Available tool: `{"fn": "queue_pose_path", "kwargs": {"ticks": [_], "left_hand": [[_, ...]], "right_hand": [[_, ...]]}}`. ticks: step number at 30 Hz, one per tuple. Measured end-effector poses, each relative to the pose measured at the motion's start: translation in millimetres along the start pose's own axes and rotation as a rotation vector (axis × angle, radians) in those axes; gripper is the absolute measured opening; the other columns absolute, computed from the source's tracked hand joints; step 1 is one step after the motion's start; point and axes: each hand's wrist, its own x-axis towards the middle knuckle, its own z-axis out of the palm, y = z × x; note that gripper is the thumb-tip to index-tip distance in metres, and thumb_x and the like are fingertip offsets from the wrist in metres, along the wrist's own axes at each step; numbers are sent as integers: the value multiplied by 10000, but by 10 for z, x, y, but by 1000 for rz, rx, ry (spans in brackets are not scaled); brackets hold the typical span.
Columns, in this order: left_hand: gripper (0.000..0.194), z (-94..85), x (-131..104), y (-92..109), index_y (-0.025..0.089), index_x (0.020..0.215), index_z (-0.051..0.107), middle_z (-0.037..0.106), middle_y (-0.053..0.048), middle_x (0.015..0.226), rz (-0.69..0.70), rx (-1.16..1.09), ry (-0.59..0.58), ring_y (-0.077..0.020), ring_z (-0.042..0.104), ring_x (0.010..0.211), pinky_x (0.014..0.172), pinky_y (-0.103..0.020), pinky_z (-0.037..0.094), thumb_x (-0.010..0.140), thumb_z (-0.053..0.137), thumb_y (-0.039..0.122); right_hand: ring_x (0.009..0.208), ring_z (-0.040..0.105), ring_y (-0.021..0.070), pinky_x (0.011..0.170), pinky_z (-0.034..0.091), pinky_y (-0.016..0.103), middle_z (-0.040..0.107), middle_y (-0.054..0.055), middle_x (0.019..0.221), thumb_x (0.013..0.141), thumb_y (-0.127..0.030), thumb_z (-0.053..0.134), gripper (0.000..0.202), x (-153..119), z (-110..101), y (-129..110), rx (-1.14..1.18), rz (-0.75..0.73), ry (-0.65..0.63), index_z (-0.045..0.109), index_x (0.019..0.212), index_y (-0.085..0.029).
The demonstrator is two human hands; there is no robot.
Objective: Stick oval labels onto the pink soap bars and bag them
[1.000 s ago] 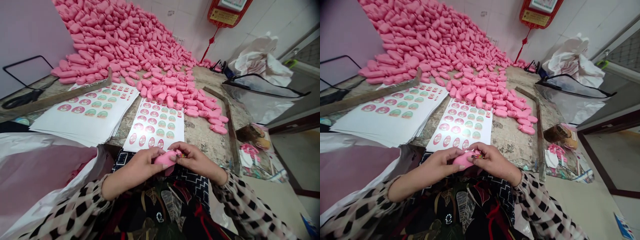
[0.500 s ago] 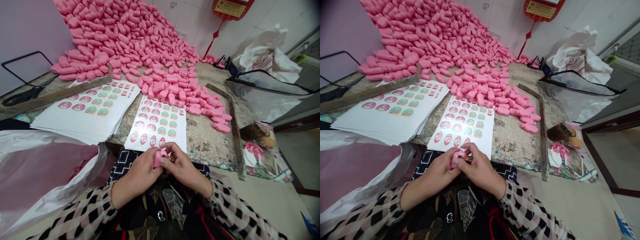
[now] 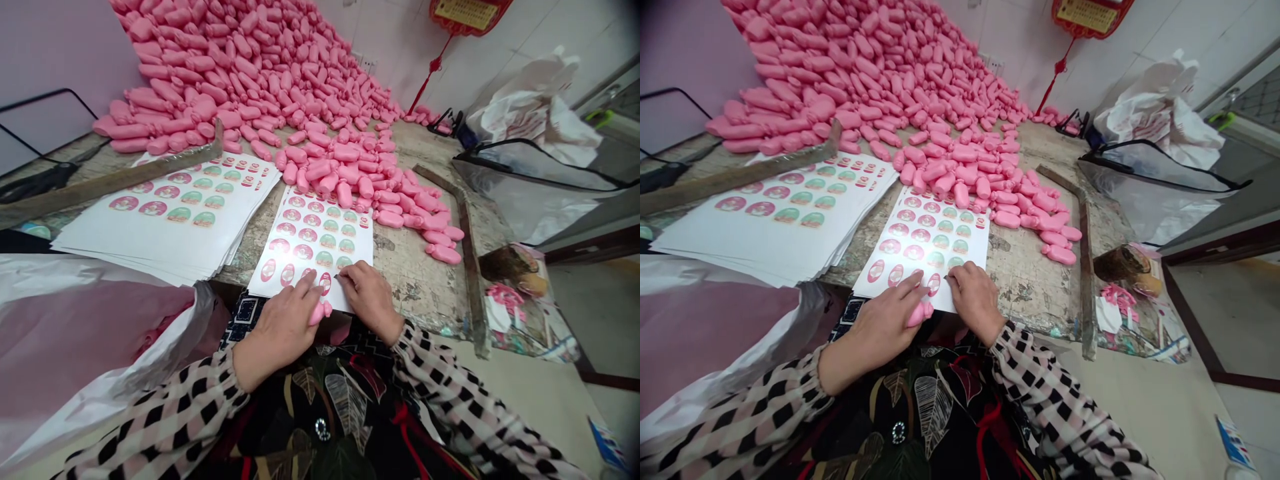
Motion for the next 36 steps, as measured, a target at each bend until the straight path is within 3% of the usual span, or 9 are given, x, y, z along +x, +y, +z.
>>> {"fn": "queue_pose_path", "kwargs": {"ticks": [4,11,22,29,36], "left_hand": [[541,96,-37,-22,256,1379,314,240,-130,1479,33,97,-101,-260,535,1043,844,-397,428,849,425,250],[513,78,-18,-4,344,1345,378,231,-167,1474,75,207,-163,-269,576,946,770,-392,433,848,437,231],[553,110,-28,20,382,1341,372,211,-148,1486,46,220,-152,-254,590,894,743,-380,424,824,471,212],[556,102,-23,29,391,1339,364,241,-167,1469,42,252,-158,-248,609,858,723,-377,430,822,485,227],[518,134,-36,30,390,1346,354,235,-160,1473,40,241,-121,-241,603,877,737,-372,429,853,447,259]], "right_hand": [[845,529,179,656,347,282,582,40,885,911,-341,422,211,50,-6,-2,-50,-30,-15,607,907,-239],[834,512,189,660,340,292,570,52,864,915,-327,411,233,71,-15,8,-135,-92,-27,621,885,-231],[800,526,157,632,355,258,553,34,870,904,-318,431,218,45,42,91,-19,-86,-42,635,909,-241],[797,519,160,620,345,262,551,40,882,899,-304,437,223,63,9,57,-68,-97,-34,649,889,-238],[803,534,145,658,376,248,561,28,869,888,-284,458,201,55,-22,112,85,-146,-86,652,875,-232]]}}
